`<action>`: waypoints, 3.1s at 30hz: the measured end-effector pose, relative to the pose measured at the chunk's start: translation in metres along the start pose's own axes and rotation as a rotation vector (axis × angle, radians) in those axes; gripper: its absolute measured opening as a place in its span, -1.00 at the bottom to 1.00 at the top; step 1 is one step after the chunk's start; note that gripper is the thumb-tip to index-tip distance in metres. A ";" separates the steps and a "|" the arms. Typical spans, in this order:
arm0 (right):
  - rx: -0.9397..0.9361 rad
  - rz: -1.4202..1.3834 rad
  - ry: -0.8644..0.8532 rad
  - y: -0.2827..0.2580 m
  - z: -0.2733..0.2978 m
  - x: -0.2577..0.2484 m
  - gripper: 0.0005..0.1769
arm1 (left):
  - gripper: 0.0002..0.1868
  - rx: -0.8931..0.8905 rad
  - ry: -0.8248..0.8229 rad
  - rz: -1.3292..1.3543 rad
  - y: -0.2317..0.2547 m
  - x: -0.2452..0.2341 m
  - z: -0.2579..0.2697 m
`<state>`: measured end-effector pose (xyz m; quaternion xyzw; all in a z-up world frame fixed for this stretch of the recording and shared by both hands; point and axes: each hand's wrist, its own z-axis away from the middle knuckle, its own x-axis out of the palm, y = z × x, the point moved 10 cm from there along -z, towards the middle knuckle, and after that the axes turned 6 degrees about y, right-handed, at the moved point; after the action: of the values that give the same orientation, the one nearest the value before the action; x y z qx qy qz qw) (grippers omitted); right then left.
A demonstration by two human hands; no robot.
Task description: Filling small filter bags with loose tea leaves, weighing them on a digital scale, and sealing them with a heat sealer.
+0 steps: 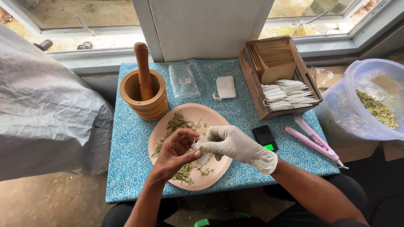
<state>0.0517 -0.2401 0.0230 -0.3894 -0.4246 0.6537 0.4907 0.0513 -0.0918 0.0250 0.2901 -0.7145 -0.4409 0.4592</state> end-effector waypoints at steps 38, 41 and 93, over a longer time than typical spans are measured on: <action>-0.435 0.322 0.196 -0.046 0.031 -0.011 -0.81 | -0.70 0.112 0.079 -0.102 0.004 -0.013 -0.004; -0.440 0.314 0.211 -0.043 0.027 -0.016 -0.80 | -0.74 0.094 0.077 -0.132 0.004 -0.012 -0.004; -0.835 0.900 0.114 -0.062 0.036 0.006 -0.93 | -0.31 0.041 -0.050 -0.483 0.002 -0.004 -0.005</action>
<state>0.0365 -0.2303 0.0922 -0.7239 -0.4116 0.5536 -0.0053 0.0575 -0.0897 0.0263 0.4509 -0.6444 -0.5304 0.3166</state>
